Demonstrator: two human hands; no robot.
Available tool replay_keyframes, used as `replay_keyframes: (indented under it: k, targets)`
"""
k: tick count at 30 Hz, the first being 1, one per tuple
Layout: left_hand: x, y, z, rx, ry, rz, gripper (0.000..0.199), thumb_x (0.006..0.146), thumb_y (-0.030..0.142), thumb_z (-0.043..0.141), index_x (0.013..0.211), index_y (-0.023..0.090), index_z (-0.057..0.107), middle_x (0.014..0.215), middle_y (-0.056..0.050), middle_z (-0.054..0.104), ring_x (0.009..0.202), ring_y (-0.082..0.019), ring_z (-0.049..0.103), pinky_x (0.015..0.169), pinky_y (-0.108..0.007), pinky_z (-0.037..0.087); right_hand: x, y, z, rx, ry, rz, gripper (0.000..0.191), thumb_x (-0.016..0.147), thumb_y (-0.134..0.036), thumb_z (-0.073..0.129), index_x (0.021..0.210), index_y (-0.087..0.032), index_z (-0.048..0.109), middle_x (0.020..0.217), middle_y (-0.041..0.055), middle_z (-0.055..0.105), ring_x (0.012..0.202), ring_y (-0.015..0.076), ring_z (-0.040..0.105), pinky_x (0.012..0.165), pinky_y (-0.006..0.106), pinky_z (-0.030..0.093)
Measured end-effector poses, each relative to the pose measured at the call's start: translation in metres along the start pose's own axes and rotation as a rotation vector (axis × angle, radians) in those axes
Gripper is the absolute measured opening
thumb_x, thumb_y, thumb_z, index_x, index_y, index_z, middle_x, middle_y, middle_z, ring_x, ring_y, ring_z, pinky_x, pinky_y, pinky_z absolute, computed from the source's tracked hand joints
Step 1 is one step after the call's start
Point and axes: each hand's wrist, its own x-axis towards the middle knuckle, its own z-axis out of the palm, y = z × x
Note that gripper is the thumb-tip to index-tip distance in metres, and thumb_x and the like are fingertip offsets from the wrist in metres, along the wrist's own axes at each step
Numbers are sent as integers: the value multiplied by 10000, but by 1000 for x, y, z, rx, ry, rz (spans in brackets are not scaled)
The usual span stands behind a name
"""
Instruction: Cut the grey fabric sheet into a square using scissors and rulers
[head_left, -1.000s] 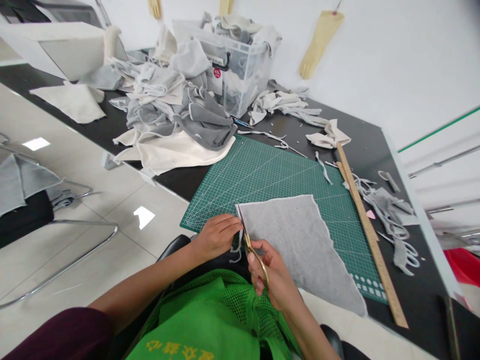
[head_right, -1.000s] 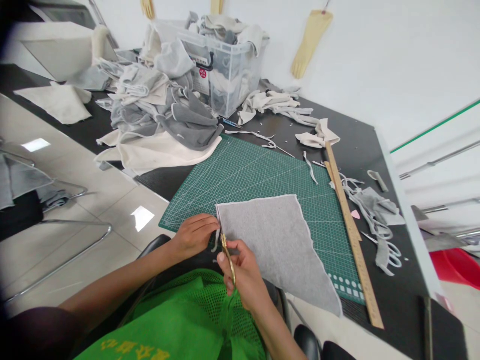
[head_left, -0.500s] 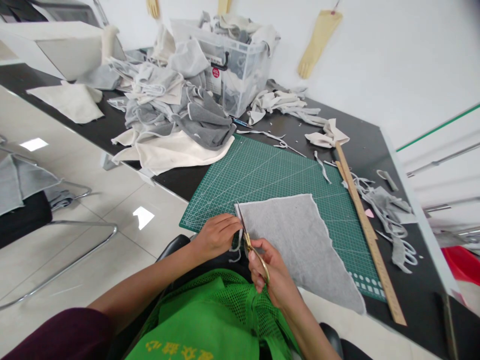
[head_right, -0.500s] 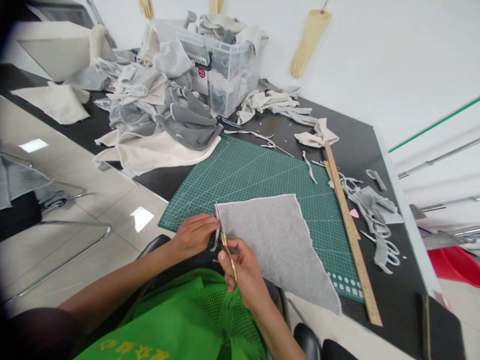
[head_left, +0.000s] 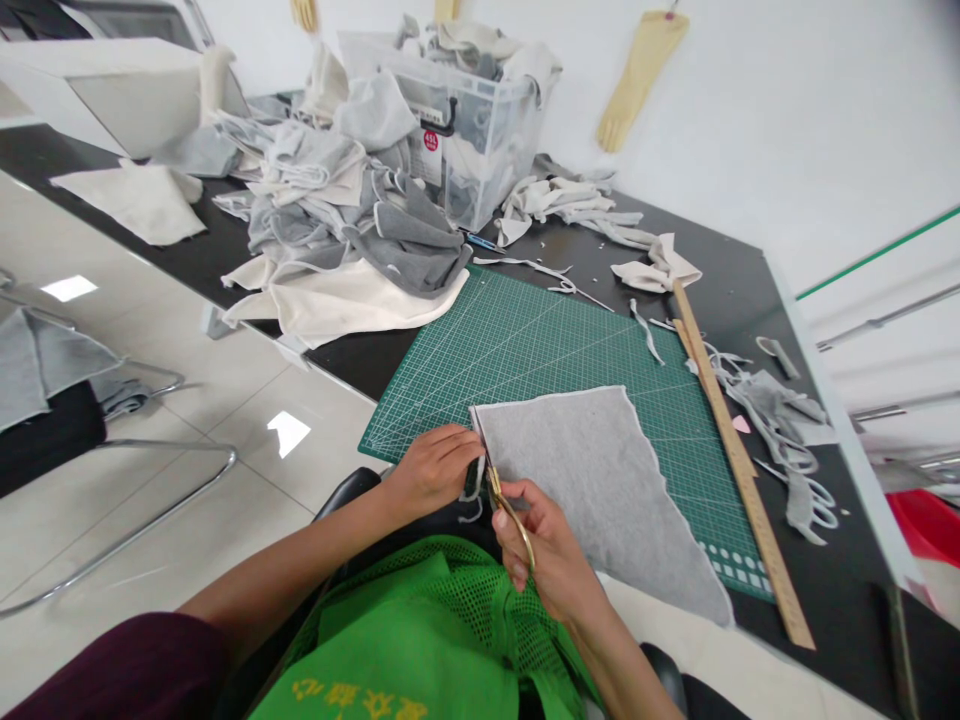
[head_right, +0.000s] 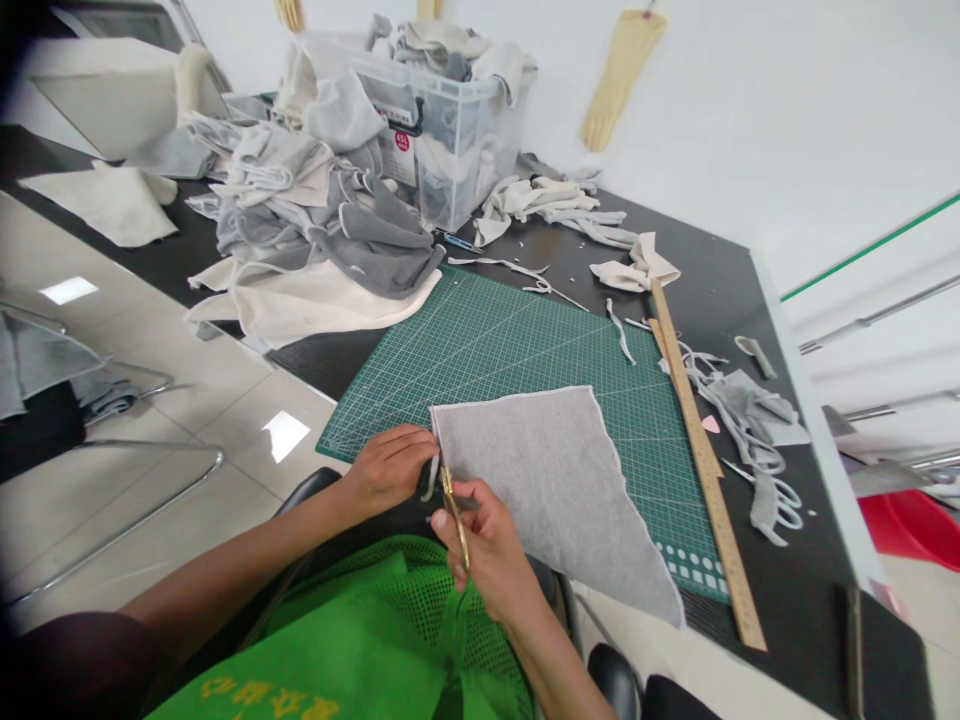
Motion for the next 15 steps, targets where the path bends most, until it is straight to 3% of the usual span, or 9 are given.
replay_keyframes:
  k: [11,15]
  targets:
    - [-1,-2,2,7,29,19,268,927,61,506,1122,166,657,1086,-97,750,1038,-220,701,969,-414,595,-1,-1,-3,-29,-2,20,462,855,-517,782,1124,-199,582,497,-139,457,334,38,348,344,149,308]
    - [1,0,0,37,51,25,249,908,65,556,1101,173,669,1089,-87,755,1116,-238,685,1008,-431,589,-1,-1,-1,10,7,24,433,860,-504,784,1102,-203,588,500,-146,430,339,31,326,337,139,322]
